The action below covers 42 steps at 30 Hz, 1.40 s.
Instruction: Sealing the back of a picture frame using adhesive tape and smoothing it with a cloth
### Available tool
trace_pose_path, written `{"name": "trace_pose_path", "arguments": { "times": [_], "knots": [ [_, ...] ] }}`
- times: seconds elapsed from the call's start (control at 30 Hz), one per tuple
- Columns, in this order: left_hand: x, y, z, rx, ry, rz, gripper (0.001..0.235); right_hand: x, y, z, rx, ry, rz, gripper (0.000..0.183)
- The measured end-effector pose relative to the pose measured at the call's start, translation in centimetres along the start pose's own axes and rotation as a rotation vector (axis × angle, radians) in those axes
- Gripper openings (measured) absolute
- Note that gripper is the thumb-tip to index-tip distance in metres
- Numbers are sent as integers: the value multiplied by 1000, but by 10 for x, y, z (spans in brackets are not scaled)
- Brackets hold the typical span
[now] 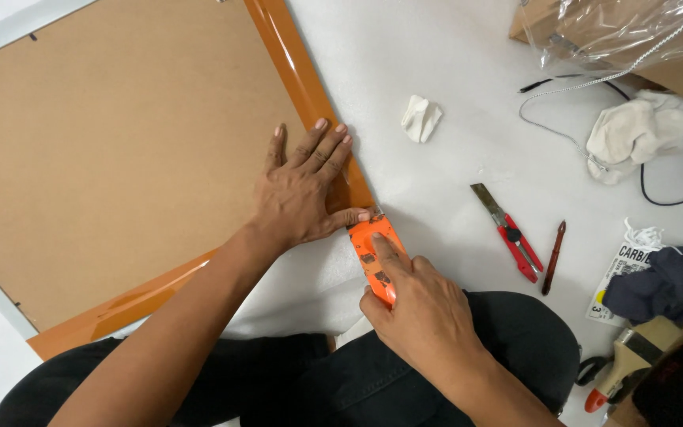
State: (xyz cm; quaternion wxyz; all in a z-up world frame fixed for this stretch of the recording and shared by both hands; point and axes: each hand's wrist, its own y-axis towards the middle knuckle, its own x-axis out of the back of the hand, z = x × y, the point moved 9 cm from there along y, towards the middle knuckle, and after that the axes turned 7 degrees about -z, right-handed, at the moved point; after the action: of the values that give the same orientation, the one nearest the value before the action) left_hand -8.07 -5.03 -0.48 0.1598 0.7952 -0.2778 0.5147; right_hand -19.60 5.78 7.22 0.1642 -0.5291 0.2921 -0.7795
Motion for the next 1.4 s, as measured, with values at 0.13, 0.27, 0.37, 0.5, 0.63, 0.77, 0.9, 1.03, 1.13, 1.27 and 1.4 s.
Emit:
{"name": "trace_pose_path", "arguments": {
  "times": [0.13,0.27,0.37,0.5,0.63,0.77,0.9,1.03,1.13,1.27,1.4],
  "knots": [
    [0,-1,-2,-6,9,-35,112,-2,-3,-1,-3,8,-12,72],
    [-2,-2,-3,3,60,-96,113,4,-2,1,-1,27,-53,68],
    [-2,-2,-3,16,61,-88,111,3,4,2,-29,16,4,68],
    [0,-1,-3,36,59,-77,109,5,5,4,-9,10,-11,66],
    [-6,-1,-1,48,76,-51,111,9,5,5,11,-2,-52,64],
    [-9,-2,0,53,91,-42,111,14,7,2,-58,21,-24,62],
    [-14,-1,0,68,101,-10,112,15,7,1,-62,29,-21,62],
    [-12,-1,0,74,96,-18,114,15,7,2,-60,16,-12,63],
    [-11,-1,-1,68,100,-32,113,14,8,2,-63,14,9,62],
    [-12,-2,-1,59,125,-40,112,13,9,2,-75,6,30,63],
    [-14,-2,-1,56,136,-48,112,14,11,4,-97,5,73,61]
  ]
}}
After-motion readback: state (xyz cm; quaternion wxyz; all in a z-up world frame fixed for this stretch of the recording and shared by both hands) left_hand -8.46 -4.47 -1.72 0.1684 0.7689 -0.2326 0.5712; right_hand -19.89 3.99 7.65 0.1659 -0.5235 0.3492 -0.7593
